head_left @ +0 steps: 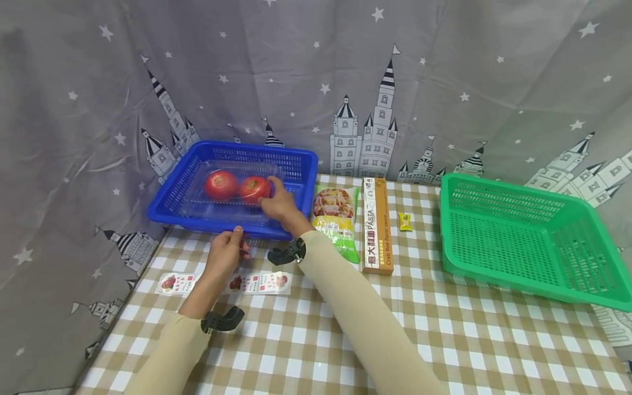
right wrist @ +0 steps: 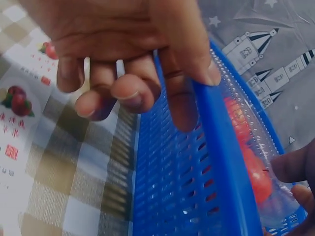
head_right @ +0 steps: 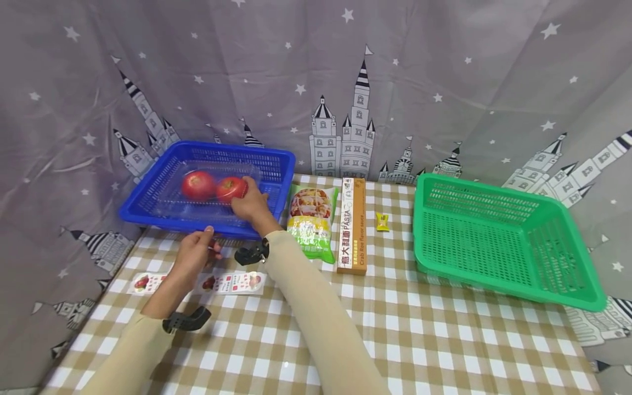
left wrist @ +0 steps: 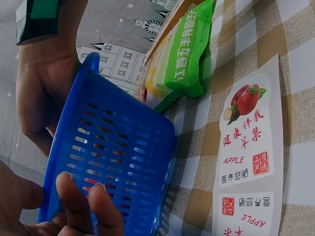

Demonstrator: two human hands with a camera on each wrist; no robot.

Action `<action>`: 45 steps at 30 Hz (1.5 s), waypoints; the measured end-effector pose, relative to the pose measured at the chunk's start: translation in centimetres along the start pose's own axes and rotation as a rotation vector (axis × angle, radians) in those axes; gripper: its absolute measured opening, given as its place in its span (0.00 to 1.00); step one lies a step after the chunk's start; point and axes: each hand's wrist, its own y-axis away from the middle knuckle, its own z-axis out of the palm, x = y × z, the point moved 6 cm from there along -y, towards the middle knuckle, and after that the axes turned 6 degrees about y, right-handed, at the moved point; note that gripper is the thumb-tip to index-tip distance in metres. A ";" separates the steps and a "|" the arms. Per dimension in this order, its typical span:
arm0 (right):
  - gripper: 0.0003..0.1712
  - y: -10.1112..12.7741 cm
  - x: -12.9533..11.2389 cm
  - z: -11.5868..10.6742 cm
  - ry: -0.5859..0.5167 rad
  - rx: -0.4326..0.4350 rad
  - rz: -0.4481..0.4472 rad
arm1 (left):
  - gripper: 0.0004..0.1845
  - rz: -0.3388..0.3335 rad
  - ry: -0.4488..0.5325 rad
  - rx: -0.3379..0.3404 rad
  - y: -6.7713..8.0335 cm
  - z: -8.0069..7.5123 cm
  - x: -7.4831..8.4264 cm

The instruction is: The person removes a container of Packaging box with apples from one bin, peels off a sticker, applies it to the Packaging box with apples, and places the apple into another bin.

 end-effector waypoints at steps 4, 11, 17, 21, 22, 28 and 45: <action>0.36 0.0 0.2 -0.2 -0.100 0.028 0.035 | 0.21 0.004 -0.006 -0.004 0.0 0.2 0.0; 0.39 -0.1 0.6 0.0 -0.419 0.002 0.100 | 0.22 0.005 -0.011 -0.011 0.1 0.3 0.1; 0.41 -0.2 0.8 -0.4 -0.423 0.011 0.094 | 0.22 0.013 -0.017 -0.014 0.1 0.4 0.2; 0.40 -0.2 0.7 -0.7 -0.443 0.000 0.076 | 0.22 0.016 -0.036 -0.013 0.1 0.4 0.1; 0.40 -0.1 0.7 -0.7 -0.445 -0.002 0.070 | 0.22 0.016 -0.041 -0.014 0.0 0.4 0.1; 0.41 0.3 0.5 -1.1 -0.426 0.007 0.054 | 0.23 0.017 -0.066 -0.013 0.0 0.4 0.1; 0.41 1.2 -0.2 -1.7 -0.541 -0.021 0.022 | 0.24 0.013 -0.073 -0.013 0.1 0.2 0.1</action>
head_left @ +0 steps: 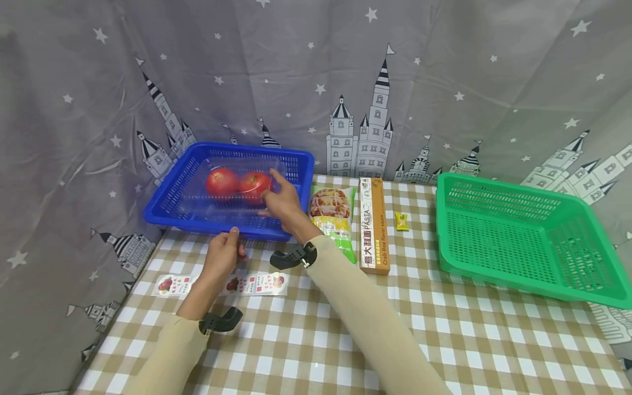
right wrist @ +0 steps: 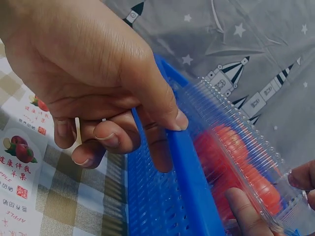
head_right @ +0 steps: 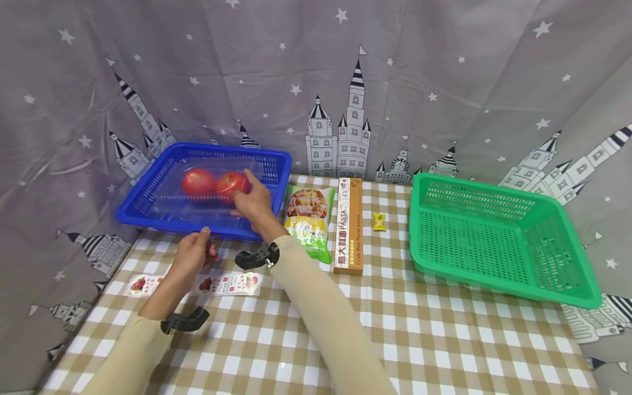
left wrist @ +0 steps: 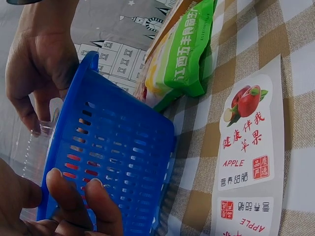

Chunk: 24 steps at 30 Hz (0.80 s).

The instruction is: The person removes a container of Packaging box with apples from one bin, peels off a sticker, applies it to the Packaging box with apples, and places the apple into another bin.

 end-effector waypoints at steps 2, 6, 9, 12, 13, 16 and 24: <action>0.42 0.1 -0.2 -0.1 -0.009 -0.008 -0.004 | 0.23 0.000 -0.006 0.001 0.0 0.0 0.0; 0.43 0.3 -0.5 -0.1 -0.025 -0.030 -0.004 | 0.23 -0.001 -0.008 -0.001 0.0 0.0 0.0; 0.43 0.4 -0.6 0.0 -0.047 -0.044 0.002 | 0.23 0.003 0.002 -0.003 0.0 0.1 -0.1; 0.43 0.6 -0.9 0.0 -0.066 -0.051 0.004 | 0.23 0.009 0.018 -0.004 0.0 0.1 -0.1; 0.43 0.6 -1.0 0.0 -0.071 -0.055 0.004 | 0.23 0.011 0.020 -0.004 0.0 0.1 -0.1; 0.44 0.8 -1.4 -0.1 -0.078 -0.059 0.002 | 0.23 0.009 0.021 -0.005 0.0 0.1 -0.1; 0.44 1.7 -2.4 -0.9 -0.146 -0.068 0.014 | 0.23 0.007 0.024 -0.003 0.0 0.0 -0.1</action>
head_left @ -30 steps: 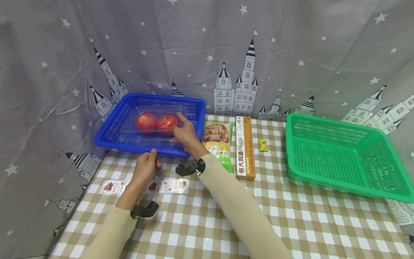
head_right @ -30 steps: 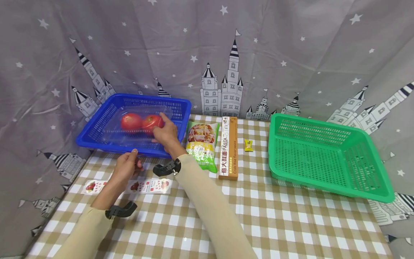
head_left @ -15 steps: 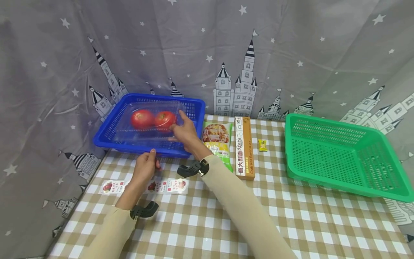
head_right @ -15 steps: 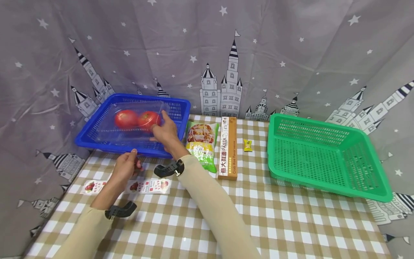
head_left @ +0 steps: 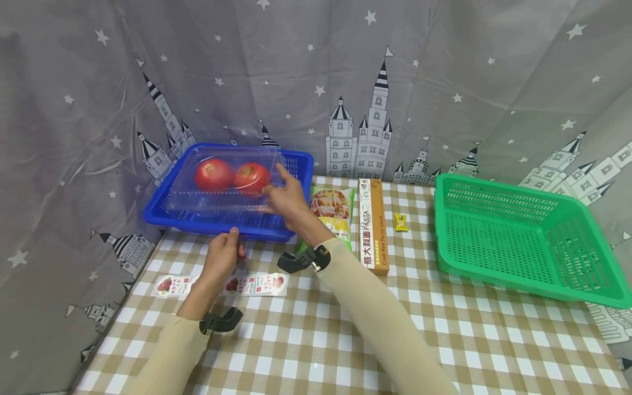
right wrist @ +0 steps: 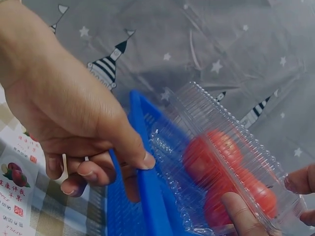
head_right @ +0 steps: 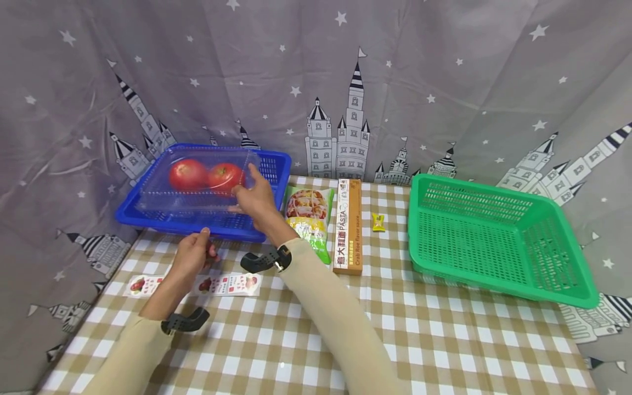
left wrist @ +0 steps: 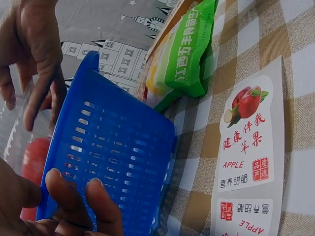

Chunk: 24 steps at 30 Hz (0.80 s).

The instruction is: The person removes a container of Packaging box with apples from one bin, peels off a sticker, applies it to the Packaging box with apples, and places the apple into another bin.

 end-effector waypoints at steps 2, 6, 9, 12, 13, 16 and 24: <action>0.44 0.4 -0.3 -0.2 -0.018 -0.014 -0.001 | 0.23 -0.004 0.003 -0.002 0.0 0.0 0.0; 0.44 1.1 -0.9 -0.8 -0.043 -0.034 -0.010 | 0.24 -0.007 -0.002 -0.002 0.1 0.0 0.0; 0.44 1.7 -1.4 -1.4 -0.044 -0.042 -0.021 | 0.24 -0.005 -0.001 -0.007 0.0 0.0 0.0; 0.44 2.4 -1.8 -2.0 -0.010 -0.042 -0.036 | 0.25 -0.004 -0.003 -0.011 -0.1 0.0 0.0; 0.44 2.6 -1.9 -2.2 0.004 -0.039 -0.038 | 0.25 -0.005 -0.003 -0.013 -0.1 0.0 0.0; 0.44 3.2 -2.1 -2.8 0.053 -0.026 -0.052 | 0.25 -0.009 -0.010 -0.015 0.0 -0.1 0.0; 0.44 4.8 -2.7 -4.6 0.102 -0.034 -0.084 | 0.24 0.007 0.017 -0.040 0.2 0.1 0.2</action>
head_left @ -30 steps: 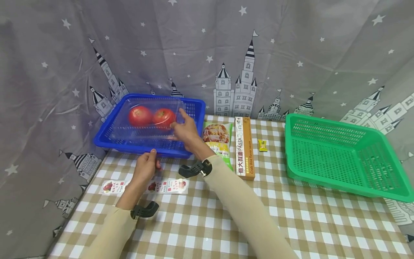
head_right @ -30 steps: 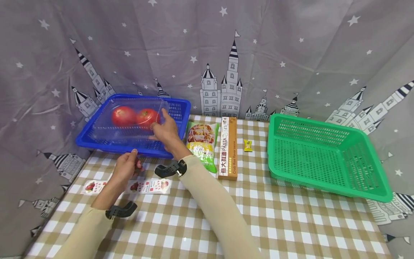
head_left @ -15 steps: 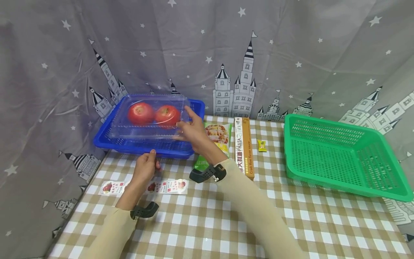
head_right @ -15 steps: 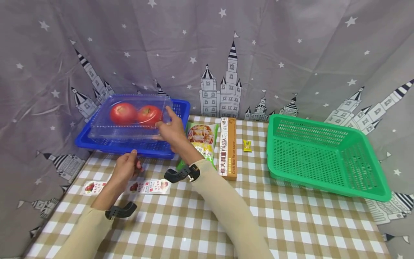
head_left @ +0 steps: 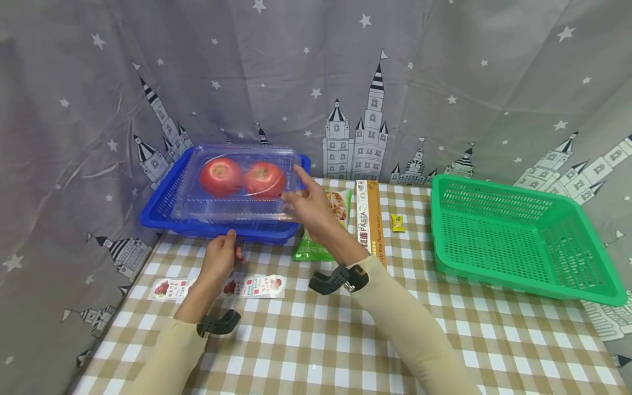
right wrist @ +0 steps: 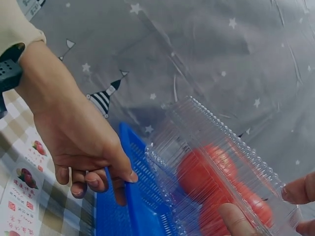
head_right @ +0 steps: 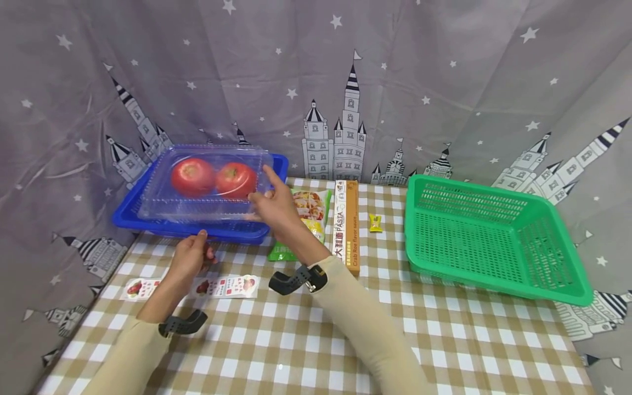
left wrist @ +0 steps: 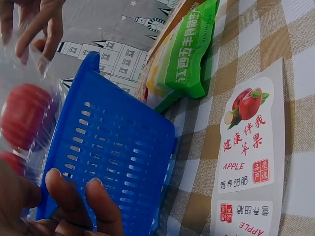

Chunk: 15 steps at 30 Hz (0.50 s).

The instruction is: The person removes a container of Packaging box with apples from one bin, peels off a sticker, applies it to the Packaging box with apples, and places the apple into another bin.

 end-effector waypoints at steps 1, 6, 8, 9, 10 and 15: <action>0.44 0.2 -0.1 -0.2 0.002 -0.002 -0.004 | 0.24 0.001 0.002 -0.002 0.0 0.0 0.0; 0.45 1.4 -0.2 -1.0 -0.007 -0.007 -0.014 | 0.24 0.009 -0.001 0.008 -0.1 0.0 -0.1; 0.45 1.9 -0.3 -1.4 -0.006 -0.011 -0.018 | 0.23 0.009 -0.001 0.012 -0.2 0.0 -0.2; 0.45 2.2 -0.3 -1.6 -0.003 -0.010 -0.022 | 0.23 0.008 0.002 0.013 -0.2 0.0 -0.2; 0.45 2.4 -0.3 -1.9 0.006 -0.007 -0.025 | 0.23 0.008 0.004 0.014 -0.2 0.0 -0.2; 0.45 3.5 -0.4 -3.1 0.037 0.012 -0.031 | 0.20 0.006 0.003 0.017 0.0 0.0 -0.1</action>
